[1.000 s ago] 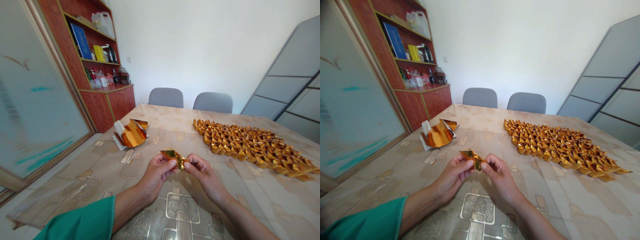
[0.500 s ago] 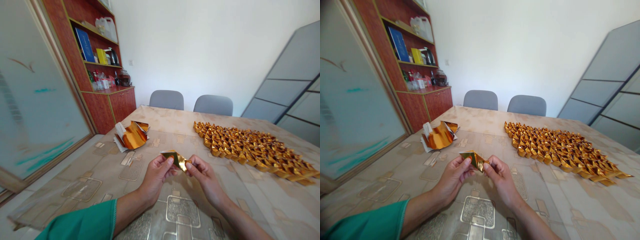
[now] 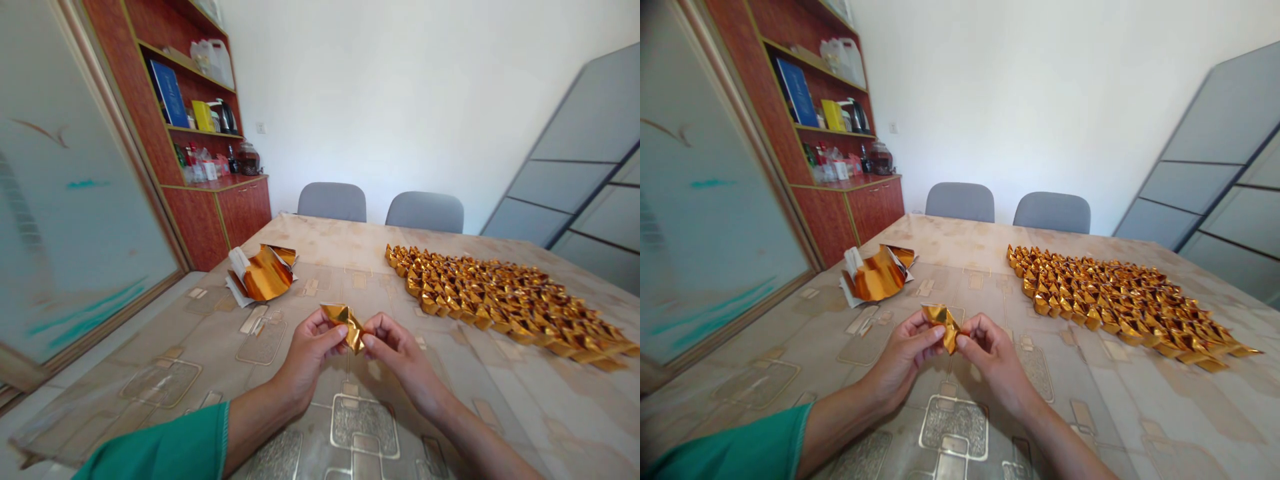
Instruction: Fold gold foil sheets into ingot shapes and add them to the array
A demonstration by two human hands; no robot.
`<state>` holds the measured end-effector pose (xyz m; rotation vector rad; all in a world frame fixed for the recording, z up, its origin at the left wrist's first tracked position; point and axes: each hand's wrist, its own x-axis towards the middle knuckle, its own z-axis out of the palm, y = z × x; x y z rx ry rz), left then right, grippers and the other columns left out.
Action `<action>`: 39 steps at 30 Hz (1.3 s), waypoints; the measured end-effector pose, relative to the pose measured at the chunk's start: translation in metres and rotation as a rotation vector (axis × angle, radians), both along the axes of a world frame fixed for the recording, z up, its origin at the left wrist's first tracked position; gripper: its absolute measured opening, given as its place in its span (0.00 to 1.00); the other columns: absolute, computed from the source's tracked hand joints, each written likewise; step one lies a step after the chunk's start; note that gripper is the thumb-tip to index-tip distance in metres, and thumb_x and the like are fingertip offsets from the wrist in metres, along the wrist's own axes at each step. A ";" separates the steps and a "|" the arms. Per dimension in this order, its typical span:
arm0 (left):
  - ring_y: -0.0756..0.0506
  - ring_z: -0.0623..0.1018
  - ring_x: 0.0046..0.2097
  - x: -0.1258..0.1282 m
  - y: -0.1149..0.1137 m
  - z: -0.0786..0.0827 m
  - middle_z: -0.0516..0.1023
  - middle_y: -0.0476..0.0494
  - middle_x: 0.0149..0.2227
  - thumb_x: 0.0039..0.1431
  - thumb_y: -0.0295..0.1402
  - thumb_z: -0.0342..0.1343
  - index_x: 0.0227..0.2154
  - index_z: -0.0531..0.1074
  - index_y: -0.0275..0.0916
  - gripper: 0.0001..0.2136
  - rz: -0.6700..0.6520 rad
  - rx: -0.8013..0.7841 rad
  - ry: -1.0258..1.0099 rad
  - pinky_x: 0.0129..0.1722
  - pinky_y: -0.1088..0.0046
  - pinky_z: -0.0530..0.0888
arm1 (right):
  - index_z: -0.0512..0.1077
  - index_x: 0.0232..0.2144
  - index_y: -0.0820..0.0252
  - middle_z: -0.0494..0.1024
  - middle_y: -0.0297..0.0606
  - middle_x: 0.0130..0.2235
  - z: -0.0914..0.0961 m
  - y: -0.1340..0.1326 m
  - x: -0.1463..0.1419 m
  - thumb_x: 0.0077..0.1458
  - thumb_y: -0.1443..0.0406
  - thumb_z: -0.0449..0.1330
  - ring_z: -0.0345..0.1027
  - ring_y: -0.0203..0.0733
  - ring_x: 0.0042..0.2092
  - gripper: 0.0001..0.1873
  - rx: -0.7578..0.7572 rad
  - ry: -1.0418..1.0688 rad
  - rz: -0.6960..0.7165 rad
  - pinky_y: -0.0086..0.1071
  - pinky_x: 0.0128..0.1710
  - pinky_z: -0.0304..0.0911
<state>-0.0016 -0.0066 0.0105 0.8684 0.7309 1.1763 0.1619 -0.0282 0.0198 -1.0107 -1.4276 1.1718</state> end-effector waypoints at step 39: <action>0.52 0.71 0.28 -0.003 0.013 -0.001 0.74 0.50 0.25 0.45 0.37 0.68 0.27 0.74 0.36 0.11 0.094 -0.003 0.106 0.31 0.77 0.67 | 0.72 0.39 0.52 0.76 0.39 0.38 -0.004 0.009 0.011 0.54 0.49 0.63 0.67 0.44 0.37 0.17 -0.022 0.023 -0.087 0.37 0.38 0.64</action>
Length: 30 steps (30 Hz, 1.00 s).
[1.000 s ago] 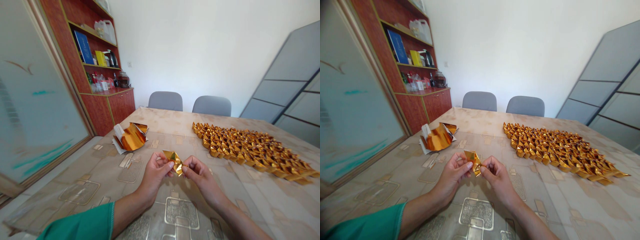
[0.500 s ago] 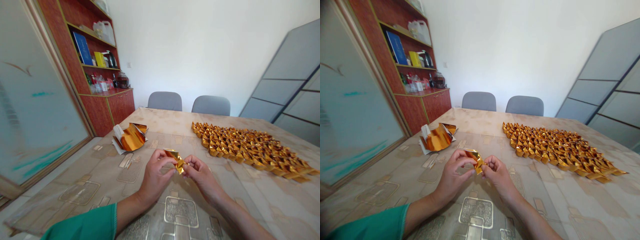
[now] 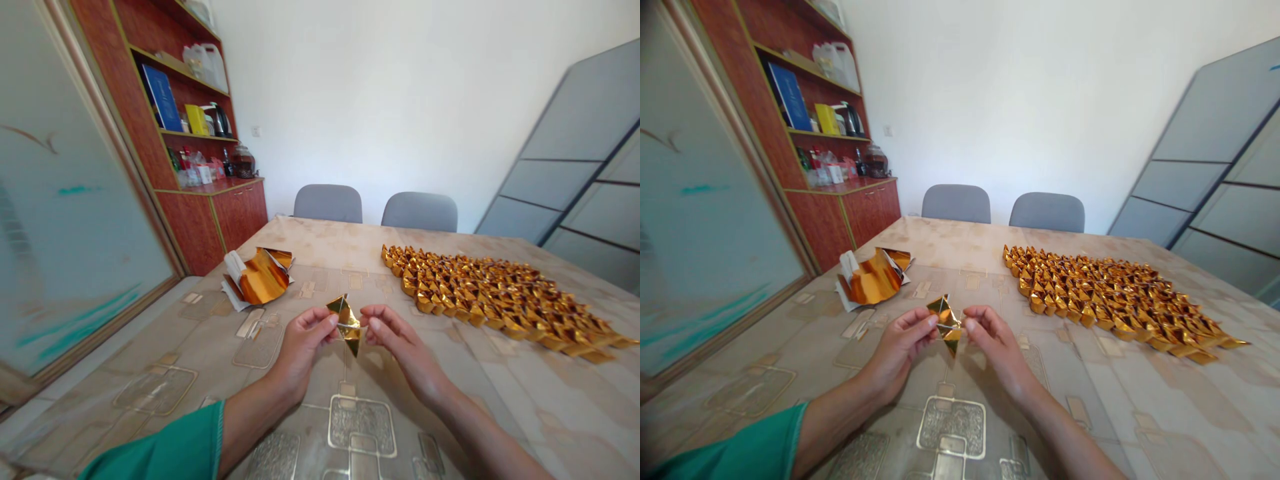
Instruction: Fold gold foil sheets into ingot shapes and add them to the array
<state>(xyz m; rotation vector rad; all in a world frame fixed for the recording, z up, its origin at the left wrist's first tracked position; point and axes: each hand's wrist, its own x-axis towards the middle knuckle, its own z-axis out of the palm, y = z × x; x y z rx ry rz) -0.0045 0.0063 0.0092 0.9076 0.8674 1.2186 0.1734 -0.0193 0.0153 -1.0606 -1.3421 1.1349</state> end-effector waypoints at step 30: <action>0.55 0.74 0.27 -0.002 -0.011 0.010 0.78 0.50 0.26 0.38 0.33 0.74 0.27 0.75 0.34 0.15 -0.104 -0.116 -0.106 0.29 0.80 0.73 | 0.69 0.39 0.51 0.72 0.34 0.37 0.010 -0.008 0.005 0.60 0.72 0.56 0.68 0.41 0.40 0.09 0.566 -0.524 0.185 0.34 0.39 0.64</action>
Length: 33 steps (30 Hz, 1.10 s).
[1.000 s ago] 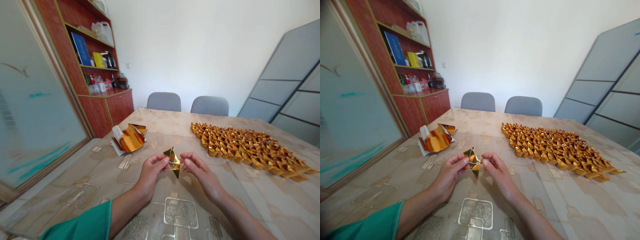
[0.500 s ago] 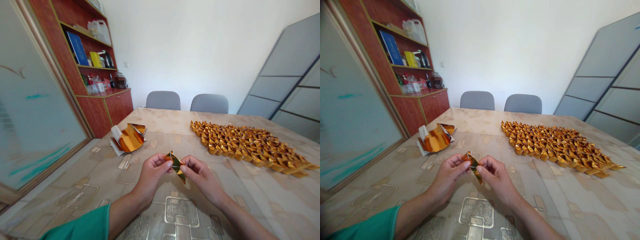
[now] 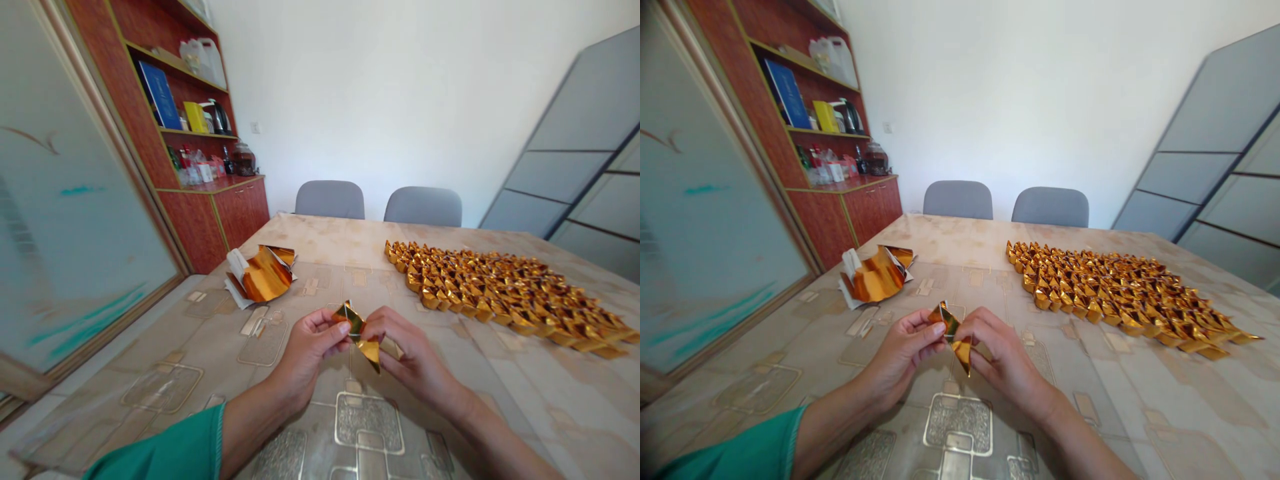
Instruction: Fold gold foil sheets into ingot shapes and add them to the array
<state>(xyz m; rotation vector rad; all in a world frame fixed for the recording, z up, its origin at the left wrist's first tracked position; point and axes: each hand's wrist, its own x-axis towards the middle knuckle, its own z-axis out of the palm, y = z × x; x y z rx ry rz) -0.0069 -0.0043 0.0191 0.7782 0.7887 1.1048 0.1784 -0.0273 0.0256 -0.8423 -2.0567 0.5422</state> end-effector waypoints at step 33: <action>0.52 0.75 0.28 0.002 -0.004 -0.007 0.79 0.47 0.27 0.39 0.33 0.73 0.25 0.75 0.34 0.13 -0.099 0.012 0.060 0.29 0.77 0.71 | 0.77 0.37 0.51 0.76 0.37 0.34 0.009 0.003 0.010 0.61 0.62 0.61 0.71 0.41 0.37 0.04 -0.009 -0.037 0.017 0.34 0.35 0.67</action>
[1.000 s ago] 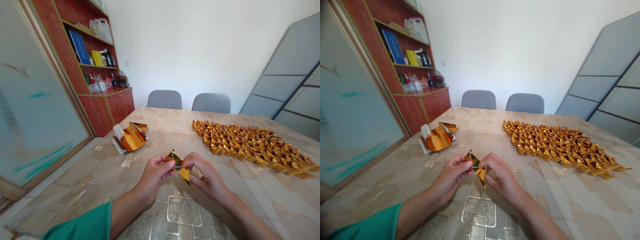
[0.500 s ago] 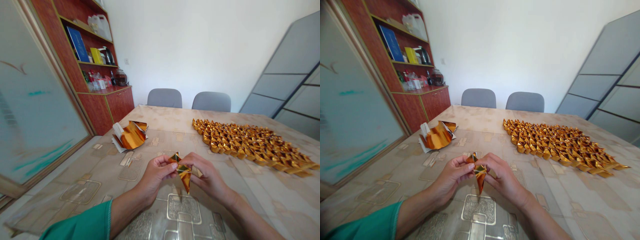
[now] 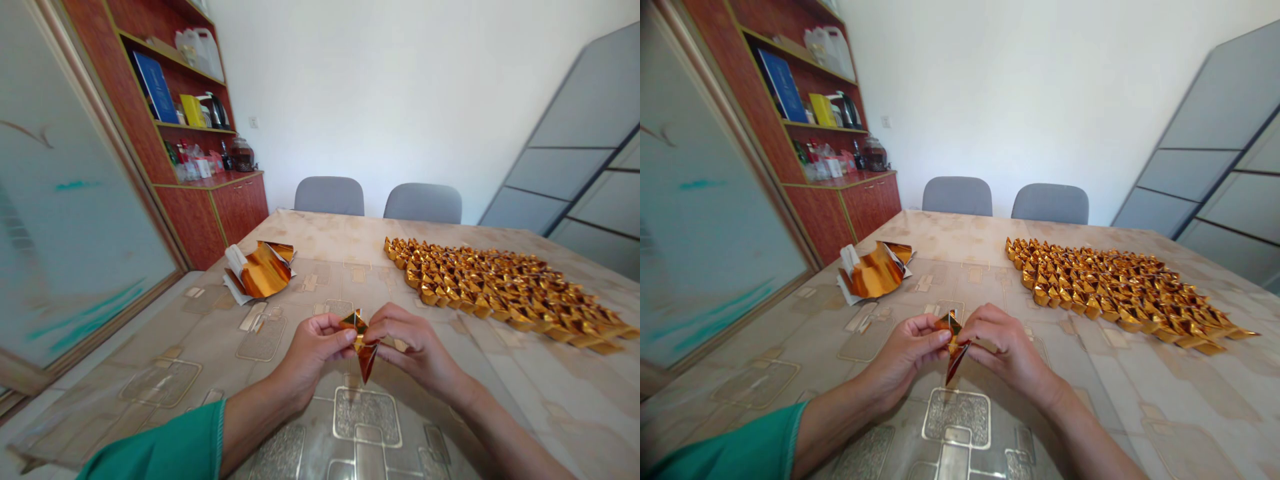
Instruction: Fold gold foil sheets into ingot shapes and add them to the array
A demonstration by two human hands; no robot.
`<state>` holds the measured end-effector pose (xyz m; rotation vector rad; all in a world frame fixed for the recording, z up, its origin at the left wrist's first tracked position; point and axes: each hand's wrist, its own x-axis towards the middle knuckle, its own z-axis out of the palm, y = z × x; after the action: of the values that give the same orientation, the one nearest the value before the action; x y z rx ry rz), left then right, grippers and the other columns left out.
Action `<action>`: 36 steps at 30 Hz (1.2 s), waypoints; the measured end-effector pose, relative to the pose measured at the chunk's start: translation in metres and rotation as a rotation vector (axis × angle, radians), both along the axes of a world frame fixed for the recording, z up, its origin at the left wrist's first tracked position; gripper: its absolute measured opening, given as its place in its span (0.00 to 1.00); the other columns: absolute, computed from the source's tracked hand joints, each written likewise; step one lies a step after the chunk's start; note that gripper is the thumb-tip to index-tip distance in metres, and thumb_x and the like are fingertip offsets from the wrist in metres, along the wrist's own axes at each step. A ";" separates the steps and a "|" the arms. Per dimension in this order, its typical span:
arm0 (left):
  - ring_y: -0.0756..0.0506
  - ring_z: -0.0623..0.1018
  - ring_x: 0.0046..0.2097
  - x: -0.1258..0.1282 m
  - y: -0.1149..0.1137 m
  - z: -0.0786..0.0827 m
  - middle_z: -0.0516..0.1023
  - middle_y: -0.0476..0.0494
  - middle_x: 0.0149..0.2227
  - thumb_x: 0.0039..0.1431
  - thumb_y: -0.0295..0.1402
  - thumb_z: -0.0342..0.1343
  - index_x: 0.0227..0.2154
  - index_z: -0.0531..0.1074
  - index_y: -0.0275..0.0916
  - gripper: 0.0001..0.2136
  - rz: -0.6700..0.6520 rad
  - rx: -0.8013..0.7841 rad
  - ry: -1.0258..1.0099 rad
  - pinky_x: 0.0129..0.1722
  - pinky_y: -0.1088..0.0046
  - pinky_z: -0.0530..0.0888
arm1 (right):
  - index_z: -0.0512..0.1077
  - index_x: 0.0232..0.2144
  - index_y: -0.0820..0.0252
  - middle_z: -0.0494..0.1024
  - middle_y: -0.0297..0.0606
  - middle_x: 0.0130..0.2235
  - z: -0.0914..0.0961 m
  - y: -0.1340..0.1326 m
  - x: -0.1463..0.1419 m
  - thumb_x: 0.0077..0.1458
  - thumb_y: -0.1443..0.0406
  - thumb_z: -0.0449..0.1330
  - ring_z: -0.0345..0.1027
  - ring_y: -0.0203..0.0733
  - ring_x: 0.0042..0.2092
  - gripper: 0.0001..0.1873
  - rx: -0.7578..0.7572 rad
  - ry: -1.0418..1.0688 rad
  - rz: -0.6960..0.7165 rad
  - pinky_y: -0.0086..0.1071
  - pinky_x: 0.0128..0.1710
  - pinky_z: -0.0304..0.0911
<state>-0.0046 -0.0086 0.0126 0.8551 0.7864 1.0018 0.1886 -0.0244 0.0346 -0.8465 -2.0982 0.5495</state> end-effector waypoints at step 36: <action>0.53 0.78 0.32 0.001 -0.002 -0.003 0.81 0.43 0.36 0.41 0.29 0.73 0.33 0.77 0.32 0.15 -0.047 -0.129 -0.141 0.33 0.81 0.75 | 0.69 0.29 0.56 0.72 0.33 0.28 -0.009 -0.011 -0.025 0.59 0.65 0.61 0.64 0.37 0.30 0.06 0.002 0.141 -0.298 0.30 0.29 0.59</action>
<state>-0.0033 -0.0101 0.0095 0.6814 0.6999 0.9479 0.1637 -0.0355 0.0255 -1.0652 -1.8031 0.4336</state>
